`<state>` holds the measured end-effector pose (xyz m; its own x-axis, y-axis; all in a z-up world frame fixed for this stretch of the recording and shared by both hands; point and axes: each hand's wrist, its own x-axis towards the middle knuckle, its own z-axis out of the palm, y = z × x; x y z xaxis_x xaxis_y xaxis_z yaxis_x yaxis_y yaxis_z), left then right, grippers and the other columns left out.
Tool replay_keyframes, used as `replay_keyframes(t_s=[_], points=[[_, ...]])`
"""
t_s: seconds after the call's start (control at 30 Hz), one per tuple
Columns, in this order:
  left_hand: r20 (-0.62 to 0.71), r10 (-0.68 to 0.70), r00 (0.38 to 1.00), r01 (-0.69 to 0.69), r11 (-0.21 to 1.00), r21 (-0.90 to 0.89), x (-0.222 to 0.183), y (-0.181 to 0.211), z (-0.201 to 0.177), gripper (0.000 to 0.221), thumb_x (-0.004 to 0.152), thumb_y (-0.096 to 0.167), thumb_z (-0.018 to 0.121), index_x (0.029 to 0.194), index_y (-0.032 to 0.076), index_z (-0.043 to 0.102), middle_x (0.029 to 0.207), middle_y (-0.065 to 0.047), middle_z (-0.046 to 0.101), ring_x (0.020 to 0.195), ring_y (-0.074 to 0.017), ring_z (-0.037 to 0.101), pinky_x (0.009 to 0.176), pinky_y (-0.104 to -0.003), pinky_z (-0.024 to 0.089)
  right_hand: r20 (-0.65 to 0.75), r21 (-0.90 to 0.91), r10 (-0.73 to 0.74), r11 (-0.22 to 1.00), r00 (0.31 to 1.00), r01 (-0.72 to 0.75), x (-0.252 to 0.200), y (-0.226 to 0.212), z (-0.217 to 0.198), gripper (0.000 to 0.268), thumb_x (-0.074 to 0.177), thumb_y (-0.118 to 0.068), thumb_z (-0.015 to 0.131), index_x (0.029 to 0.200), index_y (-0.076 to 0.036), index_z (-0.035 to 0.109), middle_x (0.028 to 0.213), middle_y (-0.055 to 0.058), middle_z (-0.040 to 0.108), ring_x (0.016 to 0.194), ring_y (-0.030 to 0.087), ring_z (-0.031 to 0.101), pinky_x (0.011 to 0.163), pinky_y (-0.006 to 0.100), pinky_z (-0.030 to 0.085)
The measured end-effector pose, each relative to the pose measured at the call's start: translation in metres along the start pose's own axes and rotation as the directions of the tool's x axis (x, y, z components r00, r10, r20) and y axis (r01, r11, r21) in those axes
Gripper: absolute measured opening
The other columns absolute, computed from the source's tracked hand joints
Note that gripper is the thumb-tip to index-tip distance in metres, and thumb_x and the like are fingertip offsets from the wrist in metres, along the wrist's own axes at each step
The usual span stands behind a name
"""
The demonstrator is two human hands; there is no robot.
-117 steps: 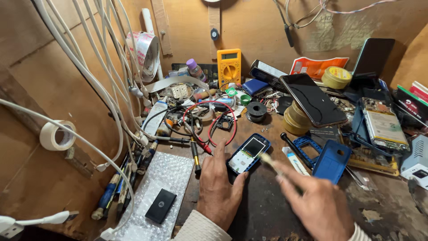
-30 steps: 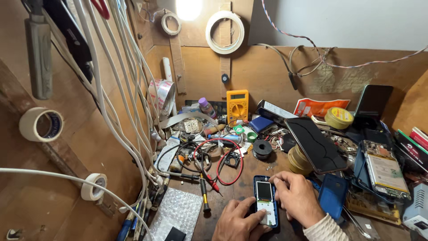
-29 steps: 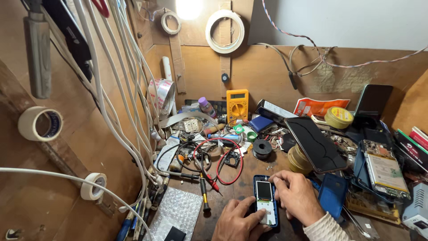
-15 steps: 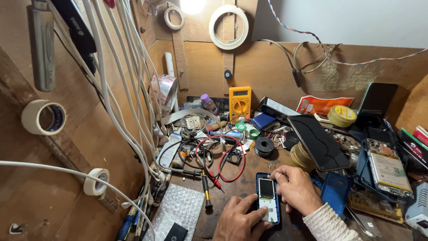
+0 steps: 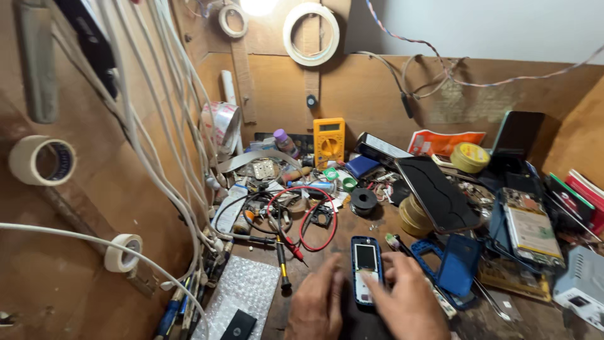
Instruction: The person uses a toothbrush to clean the interior and components of a mobile phone at a workbench, then handles a small electronic component.
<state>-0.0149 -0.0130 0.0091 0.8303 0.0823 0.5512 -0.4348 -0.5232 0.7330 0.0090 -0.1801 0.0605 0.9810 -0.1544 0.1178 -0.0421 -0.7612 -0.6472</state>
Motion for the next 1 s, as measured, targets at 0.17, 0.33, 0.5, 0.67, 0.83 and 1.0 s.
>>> replay_keyframes(t_s=[0.17, 0.33, 0.5, 0.67, 0.83, 1.0], points=[[0.028, -0.175, 0.984, 0.176, 0.981, -0.076, 0.004, 0.004, -0.004, 0.039, 0.101, 0.017, 0.052, 0.138, 0.007, 0.057, 0.096, -0.019, 0.077, 0.089, -0.0362, 0.077, 0.075, -0.046, 0.058, 0.094, -0.235, 0.023, 0.972, 0.995, 0.0, -0.01, -0.018, 0.004, 0.089, 0.067, -0.052, 0.088, 0.133, -0.005, 0.051, 0.127, 0.018, 0.051, 0.115, 0.036, 0.059, 0.094, 0.046, 0.051], [-0.003, -0.073, 0.997, 0.073, 0.997, -0.001, 0.006, 0.007, -0.006, 0.036, 0.1, 0.012, 0.057, 0.135, 0.003, 0.058, 0.1, -0.023, 0.075, 0.094, -0.04, 0.074, 0.077, -0.047, 0.056, 0.097, -0.263, 0.128, 0.96, 0.987, -0.099, -0.015, -0.03, -0.005, 0.066, 0.071, -0.045, 0.086, 0.12, -0.007, 0.06, 0.117, 0.013, 0.058, 0.114, 0.031, 0.063, 0.097, 0.044, 0.052], [0.039, -0.132, 0.99, 0.135, 0.988, -0.078, 0.008, 0.013, -0.012, 0.045, 0.093, 0.007, 0.063, 0.137, 0.003, 0.056, 0.109, -0.018, 0.074, 0.099, -0.033, 0.075, 0.082, -0.041, 0.059, 0.048, -0.139, 0.145, 0.981, 0.988, -0.137, -0.023, -0.027, -0.016, 0.056, 0.069, -0.037, 0.089, 0.116, -0.014, 0.071, 0.11, 0.009, 0.062, 0.11, 0.029, 0.064, 0.094, 0.043, 0.052], [0.03, 0.107, 0.994, -0.106, 0.994, -0.038, 0.012, 0.026, -0.024, 0.064, 0.084, 0.005, 0.071, 0.144, 0.0, 0.047, 0.136, -0.021, 0.062, 0.128, -0.0367, 0.057, 0.106, -0.047, 0.042, 0.079, 0.007, -0.245, 0.969, 0.966, 0.245, -0.02, 0.002, -0.019, 0.057, 0.065, -0.029, 0.087, 0.119, -0.012, 0.073, 0.102, 0.01, 0.067, 0.104, 0.028, 0.067, 0.091, 0.041, 0.053], [0.328, 0.182, 0.927, -0.19, 0.982, -0.008, 0.018, 0.033, -0.026, 0.086, 0.075, 0.015, 0.084, 0.145, -0.003, 0.038, 0.146, -0.023, 0.049, 0.144, -0.0438, 0.036, 0.109, -0.054, 0.023, 0.112, 0.128, -0.369, 0.926, 0.923, 0.355, -0.014, 0.018, -0.031, 0.061, 0.068, -0.025, 0.089, 0.124, -0.01, 0.07, 0.118, 0.01, 0.069, 0.113, 0.028, 0.064, 0.091, 0.041, 0.052], [0.402, 0.088, 0.911, -0.151, 0.98, 0.126, 0.024, 0.022, -0.016, 0.081, 0.075, 0.014, 0.083, 0.146, 0.004, 0.044, 0.149, -0.016, 0.049, 0.143, -0.0369, 0.038, 0.111, -0.052, 0.026, 0.165, 0.16, -0.054, 0.987, 0.985, 0.027, -0.02, 0.025, -0.031, 0.061, 0.073, -0.022, 0.088, 0.131, -0.016, 0.069, 0.117, 0.006, 0.072, 0.096, 0.021, 0.072, 0.084, 0.032, 0.061]])
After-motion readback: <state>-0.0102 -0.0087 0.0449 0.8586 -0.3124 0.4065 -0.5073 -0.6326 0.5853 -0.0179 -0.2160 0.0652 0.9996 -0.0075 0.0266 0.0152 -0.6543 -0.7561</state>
